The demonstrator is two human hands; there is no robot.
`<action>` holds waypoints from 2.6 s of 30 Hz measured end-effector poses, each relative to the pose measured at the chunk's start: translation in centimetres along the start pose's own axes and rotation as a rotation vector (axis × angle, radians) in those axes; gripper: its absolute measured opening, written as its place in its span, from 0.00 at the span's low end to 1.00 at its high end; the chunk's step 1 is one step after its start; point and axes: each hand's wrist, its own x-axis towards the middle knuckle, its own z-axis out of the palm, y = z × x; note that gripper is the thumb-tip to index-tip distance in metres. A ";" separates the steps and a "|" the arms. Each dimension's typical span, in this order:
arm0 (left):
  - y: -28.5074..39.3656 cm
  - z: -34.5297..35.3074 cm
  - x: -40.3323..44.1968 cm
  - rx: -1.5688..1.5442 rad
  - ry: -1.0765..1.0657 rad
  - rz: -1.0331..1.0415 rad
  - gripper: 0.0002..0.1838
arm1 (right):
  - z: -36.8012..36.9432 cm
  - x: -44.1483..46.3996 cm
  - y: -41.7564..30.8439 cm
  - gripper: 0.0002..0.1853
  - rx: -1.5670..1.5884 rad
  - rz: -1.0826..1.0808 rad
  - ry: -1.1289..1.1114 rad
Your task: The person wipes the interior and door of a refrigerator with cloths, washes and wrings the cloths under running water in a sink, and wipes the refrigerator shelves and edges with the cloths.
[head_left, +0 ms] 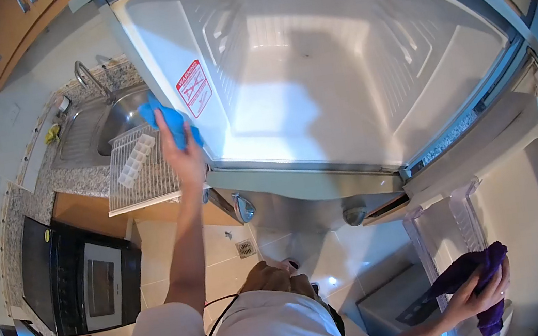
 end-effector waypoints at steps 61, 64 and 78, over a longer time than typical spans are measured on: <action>35.2 7.7 -15.3 -1.324 -0.662 0.219 0.25 | -14.9 -2.6 1.3 0.13 -0.096 0.113 0.662; 37.0 7.0 -16.7 -1.107 -0.736 0.507 0.22 | -12.3 -5.3 0.7 0.13 0.066 0.002 0.355; 37.5 7.6 -20.0 -1.266 -0.717 0.052 0.23 | -15.4 -16.5 10.8 0.19 -0.046 0.696 0.675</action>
